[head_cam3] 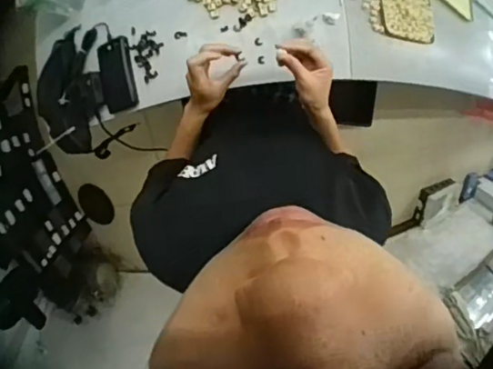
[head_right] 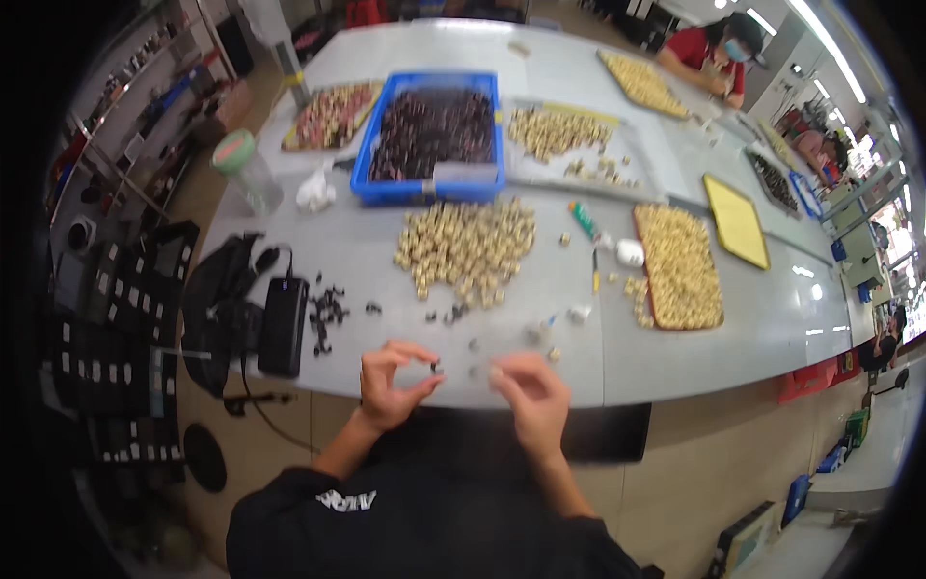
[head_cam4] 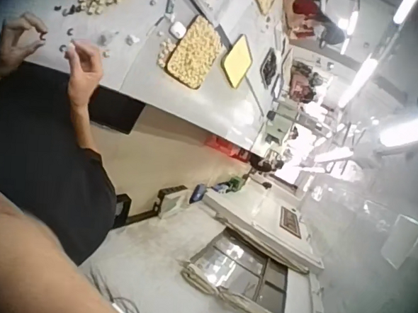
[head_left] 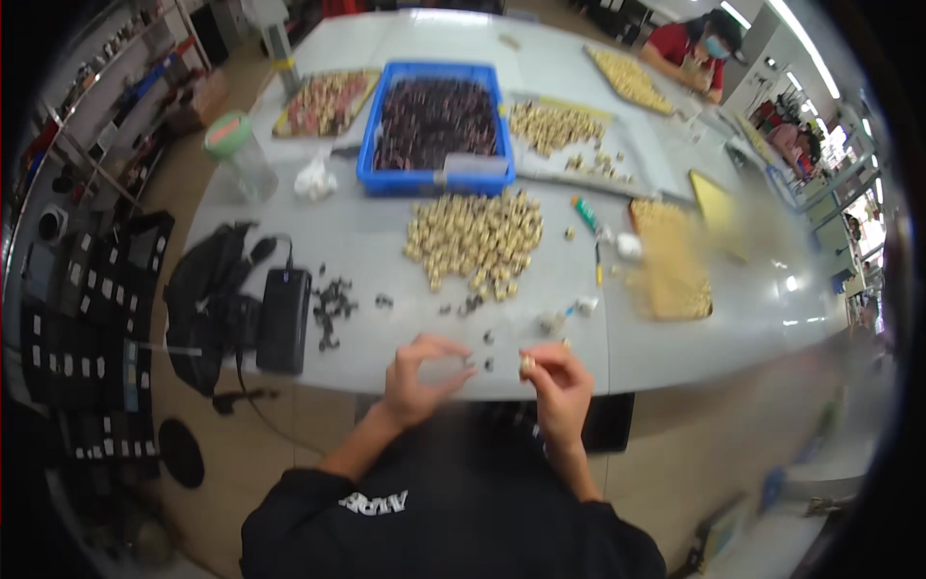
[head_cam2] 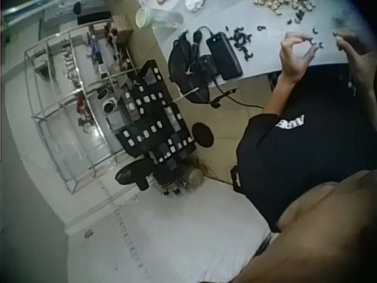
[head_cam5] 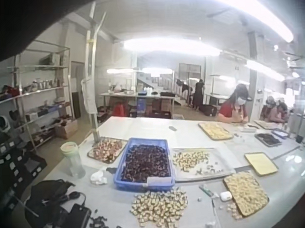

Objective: The person applies glue onto curved pieces with a glue bottle, then attaches the curved pieces onto small blocks by hand.

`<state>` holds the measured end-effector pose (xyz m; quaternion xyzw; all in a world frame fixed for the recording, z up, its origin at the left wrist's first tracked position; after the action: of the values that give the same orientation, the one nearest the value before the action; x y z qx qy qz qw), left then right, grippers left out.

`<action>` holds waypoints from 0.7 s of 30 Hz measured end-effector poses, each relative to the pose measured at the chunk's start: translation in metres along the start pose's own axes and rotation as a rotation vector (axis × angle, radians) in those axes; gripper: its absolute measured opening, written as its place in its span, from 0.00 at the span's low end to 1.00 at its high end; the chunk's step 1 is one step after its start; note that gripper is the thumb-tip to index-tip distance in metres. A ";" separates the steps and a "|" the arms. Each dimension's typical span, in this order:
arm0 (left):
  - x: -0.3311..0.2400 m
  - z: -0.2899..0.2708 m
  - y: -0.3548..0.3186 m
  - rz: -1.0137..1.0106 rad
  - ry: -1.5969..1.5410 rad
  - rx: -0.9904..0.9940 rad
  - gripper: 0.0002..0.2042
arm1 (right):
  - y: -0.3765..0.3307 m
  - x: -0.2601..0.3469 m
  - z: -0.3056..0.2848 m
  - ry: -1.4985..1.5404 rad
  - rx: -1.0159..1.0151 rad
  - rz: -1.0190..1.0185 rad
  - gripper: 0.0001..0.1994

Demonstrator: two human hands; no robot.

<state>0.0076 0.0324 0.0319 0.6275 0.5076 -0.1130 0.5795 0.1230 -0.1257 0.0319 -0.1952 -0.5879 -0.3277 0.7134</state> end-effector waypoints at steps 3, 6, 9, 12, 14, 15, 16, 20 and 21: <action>-0.019 -0.006 0.012 0.072 0.014 -0.006 0.28 | 0.011 0.001 0.018 0.149 0.125 -0.001 0.07; -0.020 -0.006 0.016 0.127 -0.026 0.031 0.27 | 0.014 -0.003 0.024 0.290 0.187 0.114 0.09; -0.018 -0.003 0.014 0.136 -0.063 0.063 0.27 | 0.013 -0.009 0.027 0.396 0.225 0.195 0.09; -0.016 0.000 0.011 0.136 -0.053 0.080 0.27 | 0.010 -0.018 0.027 0.449 0.286 0.227 0.09; -0.018 0.001 0.010 0.137 -0.041 0.082 0.26 | 0.006 -0.017 0.031 0.476 0.287 0.254 0.09; -0.019 0.002 0.011 0.147 -0.035 0.094 0.26 | 0.004 -0.017 0.033 0.500 0.293 0.275 0.08; -0.020 0.003 0.011 0.156 -0.029 0.106 0.26 | 0.003 -0.019 0.031 0.502 0.289 0.279 0.08; -0.022 0.004 0.010 0.143 -0.040 0.131 0.26 | 0.001 -0.022 0.030 0.533 0.356 0.341 0.08; -0.022 0.004 0.010 0.134 -0.040 0.129 0.26 | 0.000 -0.022 0.032 0.534 0.381 0.370 0.08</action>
<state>0.0073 0.0196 0.0524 0.6936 0.4446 -0.1190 0.5541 0.0985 -0.0995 0.0184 -0.0697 -0.3863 -0.1173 0.9122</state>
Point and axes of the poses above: each hand's wrist, its own y-axis towards the middle knuckle, its own z-axis out of the palm, x = y × z, the point moved 5 cm from there along y, towards the middle knuckle, and after that the axes turned 13 degrees about x, right-handed, at the moved point
